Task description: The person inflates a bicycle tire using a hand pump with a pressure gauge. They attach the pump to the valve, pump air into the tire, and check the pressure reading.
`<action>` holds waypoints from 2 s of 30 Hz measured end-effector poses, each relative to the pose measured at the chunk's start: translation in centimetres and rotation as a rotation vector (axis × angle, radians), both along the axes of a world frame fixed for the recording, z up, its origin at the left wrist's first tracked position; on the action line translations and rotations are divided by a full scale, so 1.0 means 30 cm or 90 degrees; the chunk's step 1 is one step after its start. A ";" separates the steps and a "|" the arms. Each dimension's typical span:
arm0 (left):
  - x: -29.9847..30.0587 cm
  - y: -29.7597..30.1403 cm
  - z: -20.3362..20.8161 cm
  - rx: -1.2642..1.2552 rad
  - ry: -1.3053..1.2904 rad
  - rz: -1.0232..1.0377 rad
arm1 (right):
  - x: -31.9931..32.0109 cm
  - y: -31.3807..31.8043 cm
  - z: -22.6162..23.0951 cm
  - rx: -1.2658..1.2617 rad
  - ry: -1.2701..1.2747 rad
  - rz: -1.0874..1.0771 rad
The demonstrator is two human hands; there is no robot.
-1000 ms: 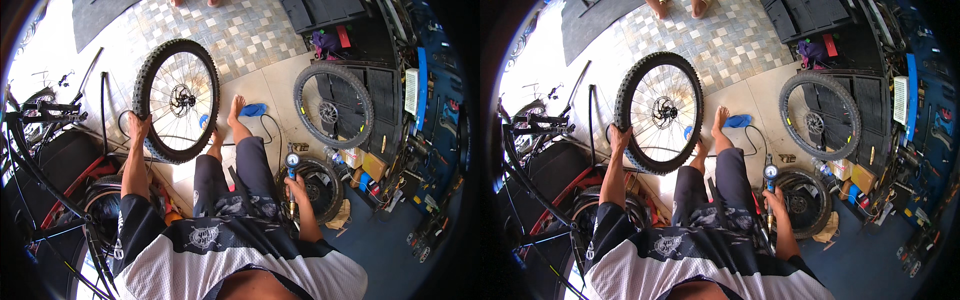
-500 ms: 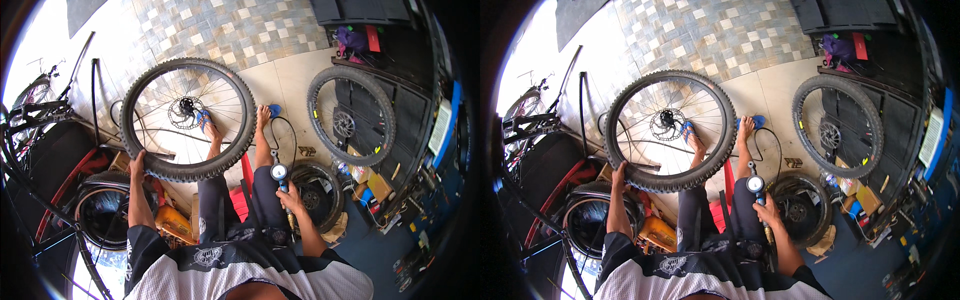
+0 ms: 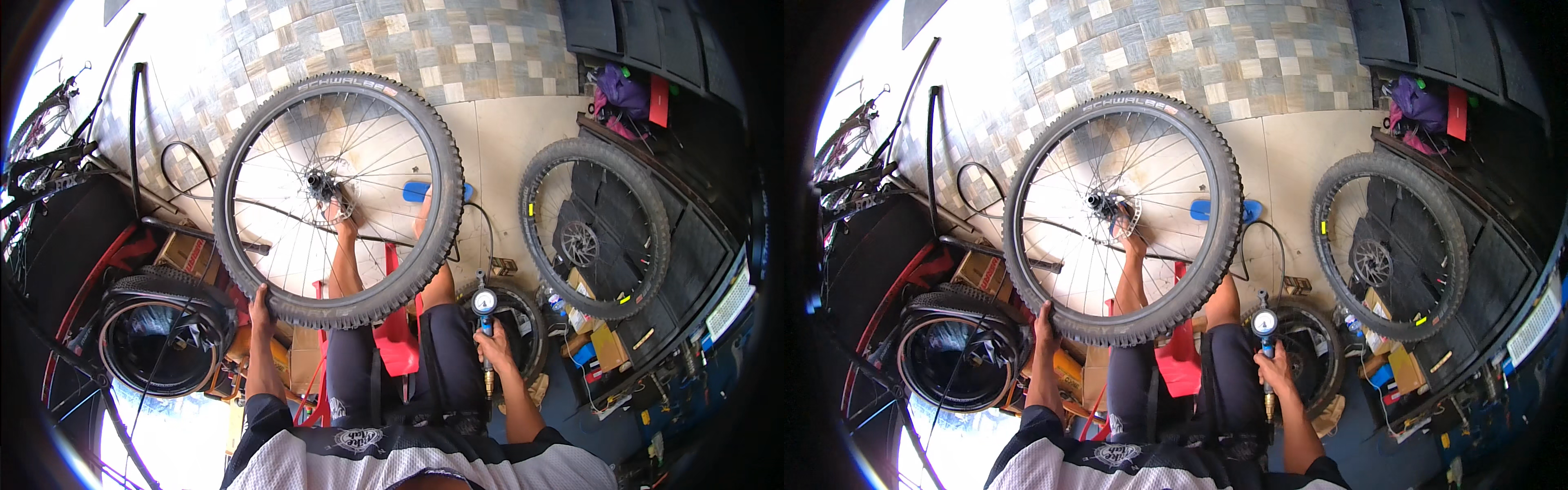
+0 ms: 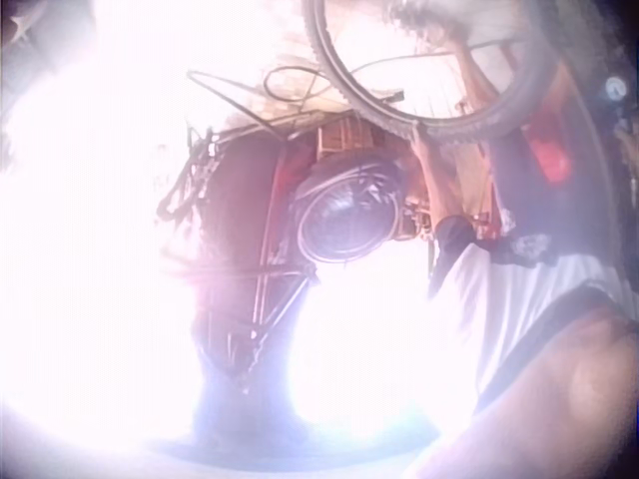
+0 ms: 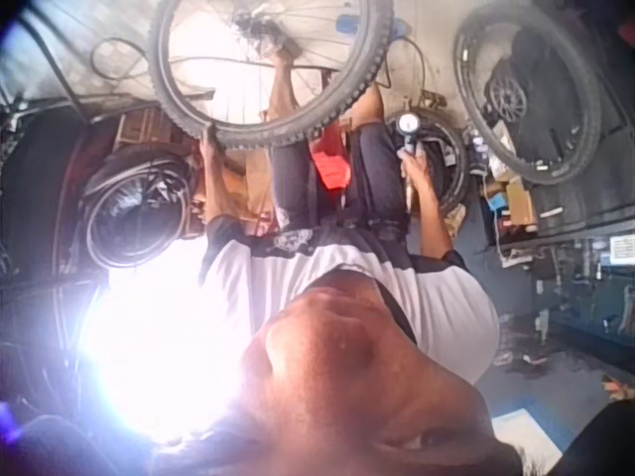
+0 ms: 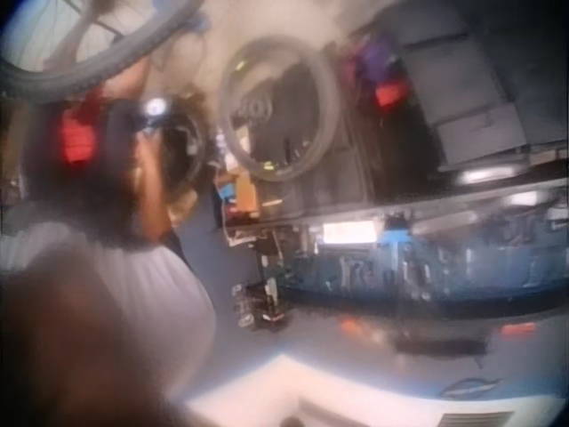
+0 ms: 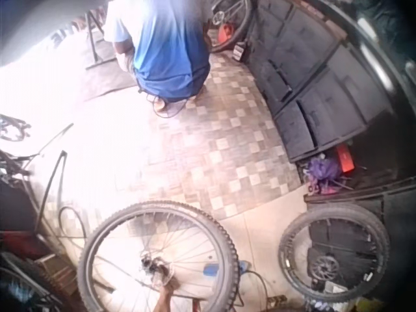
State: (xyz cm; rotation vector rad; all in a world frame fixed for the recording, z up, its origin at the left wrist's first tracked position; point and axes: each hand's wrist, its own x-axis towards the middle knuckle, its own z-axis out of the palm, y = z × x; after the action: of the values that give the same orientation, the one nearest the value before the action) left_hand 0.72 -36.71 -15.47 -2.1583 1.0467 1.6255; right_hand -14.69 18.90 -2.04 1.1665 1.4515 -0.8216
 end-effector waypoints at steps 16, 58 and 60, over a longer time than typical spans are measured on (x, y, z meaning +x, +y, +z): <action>0.048 -0.005 -0.024 0.049 -0.045 -0.007 | -0.097 -0.121 -0.024 -0.060 -0.025 0.065; 0.012 0.008 -0.019 -0.005 -0.013 0.030 | -0.052 -0.167 -0.094 -0.033 -0.046 0.128; 0.015 0.007 -0.020 -0.021 0.008 0.018 | -0.056 -0.173 -0.099 -0.038 -0.047 0.125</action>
State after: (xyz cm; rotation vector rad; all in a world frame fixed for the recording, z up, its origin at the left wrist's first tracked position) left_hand 1.16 -36.50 -16.08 -2.1951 1.0587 1.6482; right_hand -16.39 13.71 -5.01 0.9822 1.4448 -0.6738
